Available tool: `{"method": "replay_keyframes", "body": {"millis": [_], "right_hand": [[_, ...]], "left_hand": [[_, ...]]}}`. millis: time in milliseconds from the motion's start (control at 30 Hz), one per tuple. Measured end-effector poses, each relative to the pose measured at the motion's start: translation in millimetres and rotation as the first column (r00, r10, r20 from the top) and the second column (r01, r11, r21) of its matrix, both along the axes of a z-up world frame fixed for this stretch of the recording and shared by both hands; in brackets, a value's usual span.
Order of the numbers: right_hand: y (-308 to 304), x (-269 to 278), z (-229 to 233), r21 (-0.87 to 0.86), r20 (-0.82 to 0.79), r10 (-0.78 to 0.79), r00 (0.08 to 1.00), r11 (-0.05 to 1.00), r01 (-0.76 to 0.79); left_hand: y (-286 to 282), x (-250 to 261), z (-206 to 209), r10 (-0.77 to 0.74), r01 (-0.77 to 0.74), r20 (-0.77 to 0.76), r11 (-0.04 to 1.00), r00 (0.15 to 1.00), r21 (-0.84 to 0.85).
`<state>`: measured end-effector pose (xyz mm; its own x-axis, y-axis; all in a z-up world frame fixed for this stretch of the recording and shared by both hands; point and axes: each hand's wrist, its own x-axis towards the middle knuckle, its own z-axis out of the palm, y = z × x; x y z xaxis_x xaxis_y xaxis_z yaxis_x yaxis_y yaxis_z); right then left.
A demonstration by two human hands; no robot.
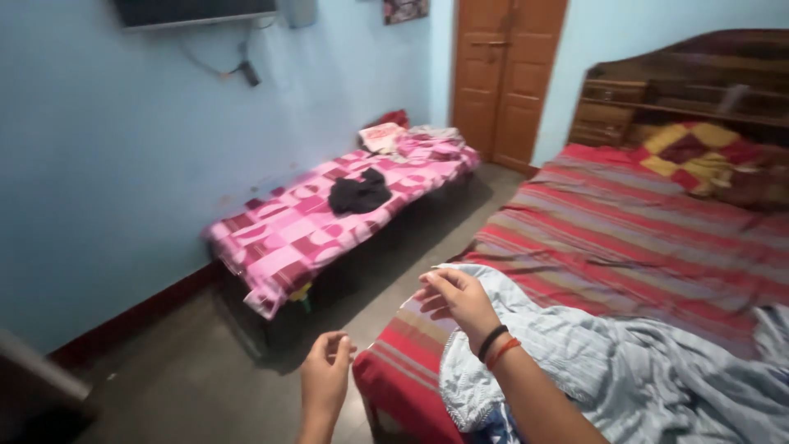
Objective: Organizing notebooks and papers on a desk.
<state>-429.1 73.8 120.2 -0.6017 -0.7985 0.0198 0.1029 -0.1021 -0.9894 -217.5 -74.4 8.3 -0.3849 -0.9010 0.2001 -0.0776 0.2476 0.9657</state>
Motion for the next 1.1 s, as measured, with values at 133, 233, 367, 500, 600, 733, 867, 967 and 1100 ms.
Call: {"method": "replay_keyframes", "body": {"millis": [133, 233, 367, 500, 600, 733, 867, 967, 1100], "right_hand": [[23.6, -1.2, -0.1, 0.025, 0.002, -0.124, 0.992, 0.992, 0.124], [37.3, -9.0, -6.2, -0.004, 0.017, -0.165, 0.986, 0.986, 0.165], [62.0, -10.0, -8.3, -0.006, 0.066, -0.233, 0.97, 0.972, 0.234], [93.8, -14.6, -7.7, -0.008, 0.023, -0.319, 0.948, 0.948, 0.319], [117.0, -16.0, -5.9, -0.013, 0.005, -0.372, 0.928, 0.928, 0.372], [154.6, -19.7, -8.2, -0.02, 0.001, -0.452, 0.892, 0.892, 0.452], [191.9, -33.2, -4.9, 0.043, 0.017, -0.531, 0.847, 0.847, 0.53], [221.8, -41.4, 4.0, 0.035, 0.01, -0.576, 0.818, 0.817, 0.575], [268.7, -62.4, 24.0, 0.048, 0.009, -0.636, 0.772, 0.771, 0.635]], "left_hand": [[0.2, -16.3, -8.0, -0.11, 0.11, -0.019, 0.994, 0.994, -0.024], [-3.7, -37.4, -26.7, -0.181, 0.181, -0.006, 0.982, 0.983, 0.045], [-25.4, -72.3, -97.0, -0.257, 0.261, -0.046, 0.96, 0.965, 0.104], [-27.9, -106.2, -135.1, -0.356, 0.355, -0.027, 0.922, 0.934, 0.154], [-40.0, -141.7, -189.6, -0.443, 0.449, -0.089, 0.89, 0.892, 0.076], [-17.7, -175.9, -199.3, -0.533, 0.533, -0.044, 0.834, 0.845, 0.143], [24.5, -208.0, -173.6, -0.529, 0.533, -0.07, 0.834, 0.846, 0.139], [66.6, -214.7, -117.9, -0.548, 0.55, -0.053, 0.83, 0.835, 0.093], [118.5, -241.4, -54.4, -0.61, 0.616, -0.102, 0.786, 0.786, 0.041]]}}
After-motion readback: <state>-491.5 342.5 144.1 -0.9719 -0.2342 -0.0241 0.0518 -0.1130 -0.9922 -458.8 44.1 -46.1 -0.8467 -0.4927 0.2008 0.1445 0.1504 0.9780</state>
